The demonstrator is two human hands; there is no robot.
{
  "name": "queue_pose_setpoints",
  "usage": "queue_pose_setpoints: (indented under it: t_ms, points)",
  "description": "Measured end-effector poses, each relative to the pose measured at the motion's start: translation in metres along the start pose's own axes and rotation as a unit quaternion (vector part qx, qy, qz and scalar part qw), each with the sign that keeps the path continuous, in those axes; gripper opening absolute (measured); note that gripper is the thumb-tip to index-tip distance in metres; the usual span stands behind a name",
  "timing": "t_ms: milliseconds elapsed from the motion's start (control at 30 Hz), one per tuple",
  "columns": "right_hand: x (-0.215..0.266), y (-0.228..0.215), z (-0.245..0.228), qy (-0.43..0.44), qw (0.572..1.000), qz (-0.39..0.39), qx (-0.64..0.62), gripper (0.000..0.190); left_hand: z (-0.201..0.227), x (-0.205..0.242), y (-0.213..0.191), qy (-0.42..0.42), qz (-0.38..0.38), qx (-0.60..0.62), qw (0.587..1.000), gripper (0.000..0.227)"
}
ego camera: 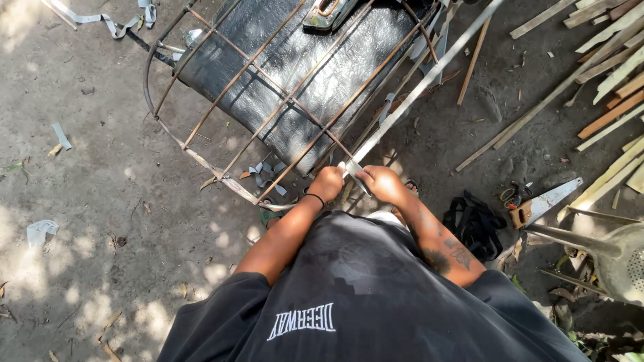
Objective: Wrapping and weaving plastic strips around a metal furniture frame to create a textured surface.
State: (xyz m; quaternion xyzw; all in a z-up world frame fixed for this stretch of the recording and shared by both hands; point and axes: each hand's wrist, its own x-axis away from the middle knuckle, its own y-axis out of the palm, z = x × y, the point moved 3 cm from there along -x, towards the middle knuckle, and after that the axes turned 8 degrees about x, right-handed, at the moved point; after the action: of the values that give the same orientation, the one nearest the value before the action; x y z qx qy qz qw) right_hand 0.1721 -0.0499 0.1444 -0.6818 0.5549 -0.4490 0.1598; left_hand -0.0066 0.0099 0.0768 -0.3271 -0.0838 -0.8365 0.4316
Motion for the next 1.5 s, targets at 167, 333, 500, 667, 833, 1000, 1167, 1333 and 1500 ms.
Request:
queue_pose_setpoints:
  t_ms: [167,333,500,667,833,1000,1167,1333,1500]
  points:
    - [0.013,0.006,-0.001,0.008,0.999,0.022,0.036,0.05,-0.017,-0.024,0.003,-0.027,-0.025,0.003,0.999,0.055]
    - [0.02,0.011,0.006,0.021,0.999,0.027,0.023,0.048,0.006,0.0,-0.004,-0.01,-0.02,0.004,1.0,0.053]
    - [0.025,0.016,0.014,0.034,0.999,0.017,-0.038,0.04,0.03,0.026,-0.008,0.012,-0.018,-0.007,1.0,0.052]
    - [0.019,0.015,0.015,0.019,1.0,-0.012,-0.016,0.04,0.063,0.052,-0.008,-0.016,0.013,-0.129,0.991,0.054]
    - [-0.041,0.031,-0.004,-0.022,0.997,-0.044,0.064,0.044,0.062,0.048,-0.006,-0.036,0.021,-0.188,0.981,0.054]
    - [-0.081,0.034,-0.007,-0.22,0.954,-0.092,-0.183,0.015,0.013,-0.001,0.003,-0.236,-0.101,0.072,0.964,0.093]
    - [-0.101,0.065,0.011,-0.088,0.885,-0.102,-0.445,0.012,0.0,-0.024,0.012,-0.187,-0.087,0.142,0.968,0.073]
    - [-0.11,0.084,0.046,-0.112,0.931,-0.024,-0.346,0.011,-0.015,-0.03,0.007,-0.021,0.007,0.038,0.999,0.061]
    - [-0.025,-0.008,-0.002,0.124,0.929,-0.273,-0.217,0.028,-0.012,-0.008,0.001,0.087,-0.025,0.042,0.995,0.055]
